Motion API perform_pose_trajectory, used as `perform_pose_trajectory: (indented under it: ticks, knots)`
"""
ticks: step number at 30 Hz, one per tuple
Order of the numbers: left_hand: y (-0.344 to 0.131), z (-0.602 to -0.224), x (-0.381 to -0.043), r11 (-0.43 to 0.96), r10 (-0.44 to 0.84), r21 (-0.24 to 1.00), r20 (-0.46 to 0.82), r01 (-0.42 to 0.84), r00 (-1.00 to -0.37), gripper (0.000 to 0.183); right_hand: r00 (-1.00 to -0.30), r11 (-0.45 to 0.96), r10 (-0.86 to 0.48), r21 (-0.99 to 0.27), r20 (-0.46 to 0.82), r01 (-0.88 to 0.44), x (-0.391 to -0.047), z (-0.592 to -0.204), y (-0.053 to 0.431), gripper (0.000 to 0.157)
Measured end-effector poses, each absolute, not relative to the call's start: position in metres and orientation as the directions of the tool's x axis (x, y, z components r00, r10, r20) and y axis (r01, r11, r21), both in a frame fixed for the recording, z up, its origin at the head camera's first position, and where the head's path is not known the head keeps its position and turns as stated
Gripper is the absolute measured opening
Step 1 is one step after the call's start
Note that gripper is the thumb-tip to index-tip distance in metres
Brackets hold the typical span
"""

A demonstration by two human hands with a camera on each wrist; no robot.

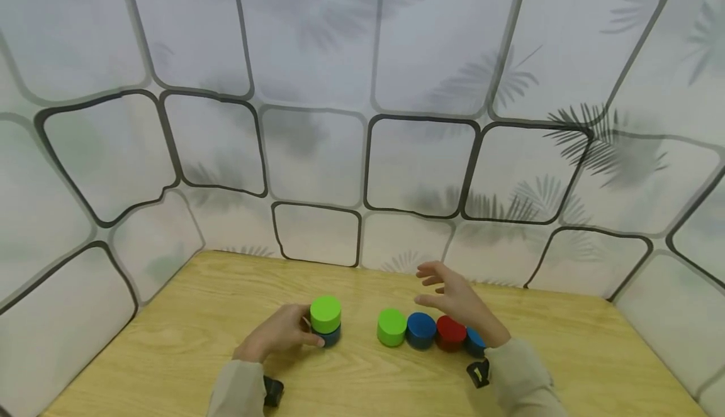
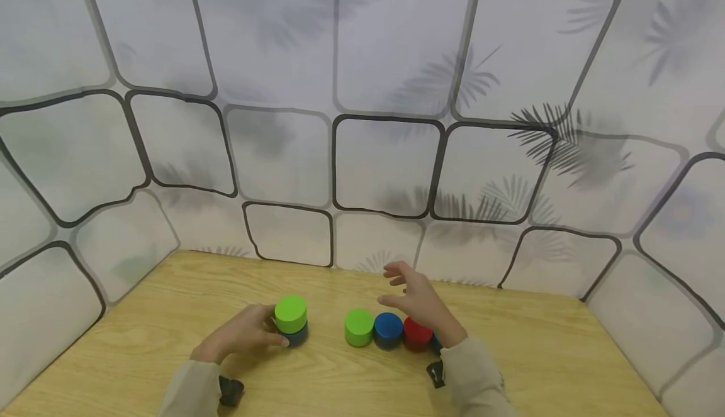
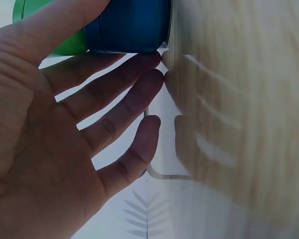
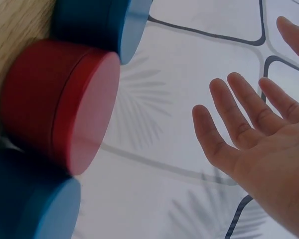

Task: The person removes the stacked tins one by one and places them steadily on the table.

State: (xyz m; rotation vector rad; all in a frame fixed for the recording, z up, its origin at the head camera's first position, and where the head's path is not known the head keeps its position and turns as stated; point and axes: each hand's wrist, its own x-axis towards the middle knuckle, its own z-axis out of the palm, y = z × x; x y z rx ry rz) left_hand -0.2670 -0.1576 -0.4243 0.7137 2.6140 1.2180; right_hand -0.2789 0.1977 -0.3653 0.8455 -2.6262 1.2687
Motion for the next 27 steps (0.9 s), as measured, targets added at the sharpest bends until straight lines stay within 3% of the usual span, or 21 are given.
perform_pose_trajectory:
  ticks: [27]
  knots:
    - [-0.158, -0.426, -0.268, 0.564, 0.467, 0.762, 0.022, 0.317, -0.884, 0.051, -0.822, 0.433, -0.512, -0.752, 0.248, -0.497, -0.284, -0.369, 0.149, 0.050]
